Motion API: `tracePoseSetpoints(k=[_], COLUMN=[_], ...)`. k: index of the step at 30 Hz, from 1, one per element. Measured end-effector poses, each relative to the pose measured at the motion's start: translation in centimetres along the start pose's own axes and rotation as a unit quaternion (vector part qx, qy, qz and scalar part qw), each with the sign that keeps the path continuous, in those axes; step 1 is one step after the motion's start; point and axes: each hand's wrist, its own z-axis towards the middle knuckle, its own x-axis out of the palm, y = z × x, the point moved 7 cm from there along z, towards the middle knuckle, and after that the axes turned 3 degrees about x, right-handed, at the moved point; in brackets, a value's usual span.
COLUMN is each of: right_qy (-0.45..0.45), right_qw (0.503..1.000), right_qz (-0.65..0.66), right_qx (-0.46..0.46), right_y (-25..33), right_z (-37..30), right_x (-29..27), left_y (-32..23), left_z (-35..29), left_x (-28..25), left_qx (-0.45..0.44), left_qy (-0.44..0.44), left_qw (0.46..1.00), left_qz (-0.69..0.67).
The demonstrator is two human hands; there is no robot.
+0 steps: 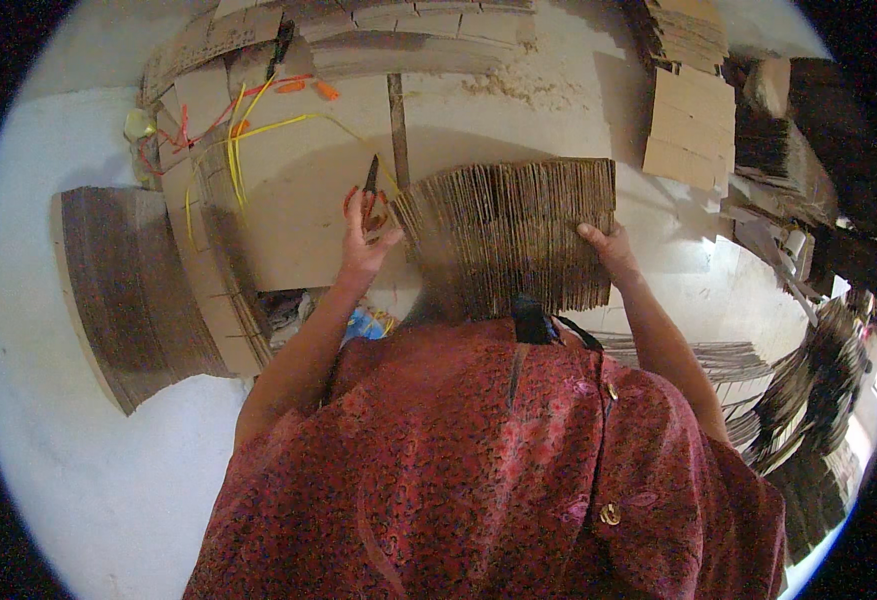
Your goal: The person gathers flat cardboard pieces, stacks them, and ties the stack with a yellow plastic strap. They repeat this process to create multiple bundles, then place the finished bundles on the floor.
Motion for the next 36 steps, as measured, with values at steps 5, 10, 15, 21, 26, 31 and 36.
tracePoseSetpoints(k=[5,10,15,21,26,31,36], right_qy=[0.012,0.003,0.010,0.012,0.014,0.011,-0.003], right_qw=[1.000,1.000,1.000,1.000,1.000,1.000,1.000], right_qz=[-0.009,-0.018,-0.001,-0.006,-0.008,-0.013,-0.011], right_qx=[0.010,0.001,0.008,0.015,-0.007,-0.001,-0.018], right_y=[0.5,0.5,1.3,1.2,1.5,1.7,1.3], right_z=[-0.2,-0.2,-0.7,-0.8,-0.8,-0.9,-0.6], right_x=[0.3,0.1,0.8,0.6,0.8,0.9,0.4], left_y=[0.5,-0.4,-0.4,-1.0,-0.8,-1.2,-6.8], left_z=[-0.2,0.4,0.3,0.2,0.2,-0.1,0.0], left_x=[0.3,1.2,0.9,1.0,1.6,0.9,1.7], left_qx=[0.000,-0.046,0.048,0.028,-0.047,0.004,0.139], left_qy=[-0.031,0.001,0.006,0.010,0.011,0.006,-0.015], left_qw=[0.999,0.999,0.999,0.999,0.998,1.000,0.967], left_qz=[-0.045,0.004,0.025,0.030,0.028,0.011,0.214])
